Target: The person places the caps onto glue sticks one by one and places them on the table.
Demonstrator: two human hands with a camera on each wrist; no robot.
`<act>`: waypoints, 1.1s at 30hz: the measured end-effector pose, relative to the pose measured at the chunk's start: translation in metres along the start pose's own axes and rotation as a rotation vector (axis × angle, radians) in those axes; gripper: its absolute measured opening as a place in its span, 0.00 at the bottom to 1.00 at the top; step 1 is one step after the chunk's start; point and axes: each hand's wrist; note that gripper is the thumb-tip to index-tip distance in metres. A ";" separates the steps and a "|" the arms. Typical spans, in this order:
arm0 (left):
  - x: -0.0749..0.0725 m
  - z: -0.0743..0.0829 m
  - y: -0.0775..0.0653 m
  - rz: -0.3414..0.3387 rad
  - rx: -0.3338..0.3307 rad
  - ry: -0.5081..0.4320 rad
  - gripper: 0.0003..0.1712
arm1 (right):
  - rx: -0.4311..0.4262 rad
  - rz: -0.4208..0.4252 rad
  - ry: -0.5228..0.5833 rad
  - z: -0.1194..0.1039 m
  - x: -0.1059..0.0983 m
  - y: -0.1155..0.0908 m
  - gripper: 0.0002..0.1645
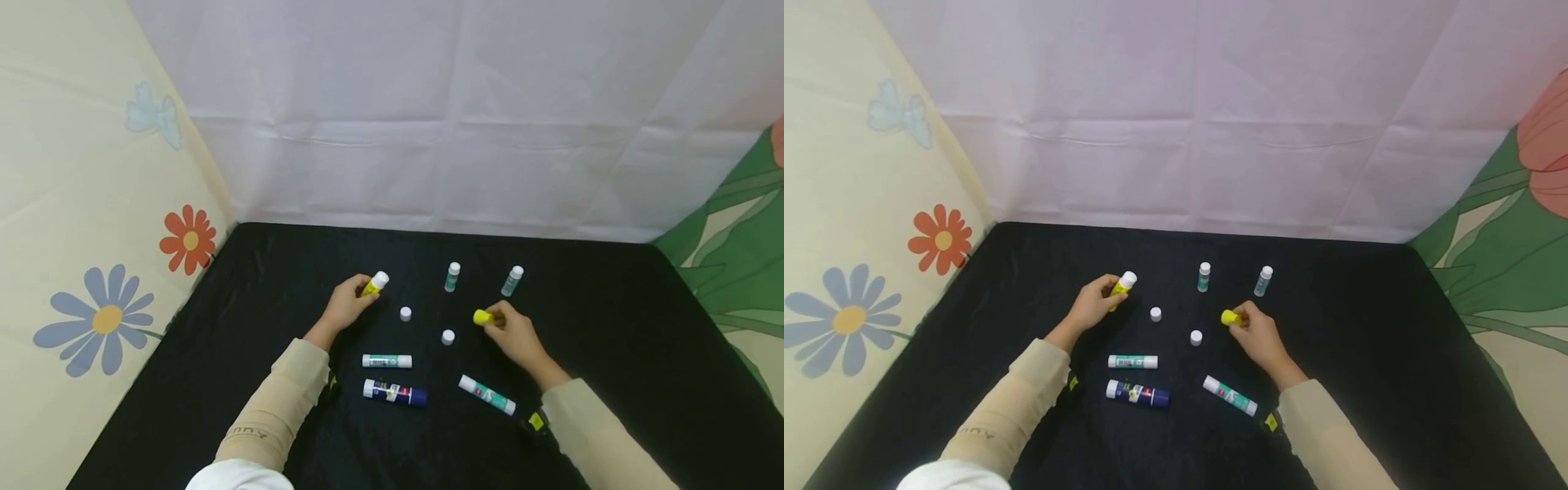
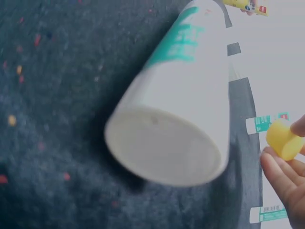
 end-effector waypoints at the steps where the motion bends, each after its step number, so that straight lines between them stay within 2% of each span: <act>1: 0.000 0.001 -0.001 -0.003 0.005 0.004 0.14 | -0.002 0.000 0.008 -0.001 0.000 0.000 0.11; 13: 0.003 0.006 -0.005 -0.041 0.097 0.063 0.15 | -0.033 -0.002 0.073 -0.006 0.002 -0.004 0.10; 20: 0.005 0.007 -0.007 -0.058 0.111 0.092 0.16 | -0.036 -0.011 0.102 -0.011 0.003 -0.005 0.10; 28: 0.007 0.009 -0.009 -0.072 0.161 0.113 0.16 | -0.050 -0.042 0.114 -0.021 0.003 -0.009 0.10; 33: 0.009 0.010 -0.010 -0.079 0.163 0.122 0.17 | -0.060 -0.052 0.106 -0.023 0.005 -0.010 0.10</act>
Point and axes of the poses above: each hand's wrist, its own y-axis towards the middle knuckle, its own x-axis out of the palm, z = x × y, and after that the axes turned 2 degrees about x, right-handed
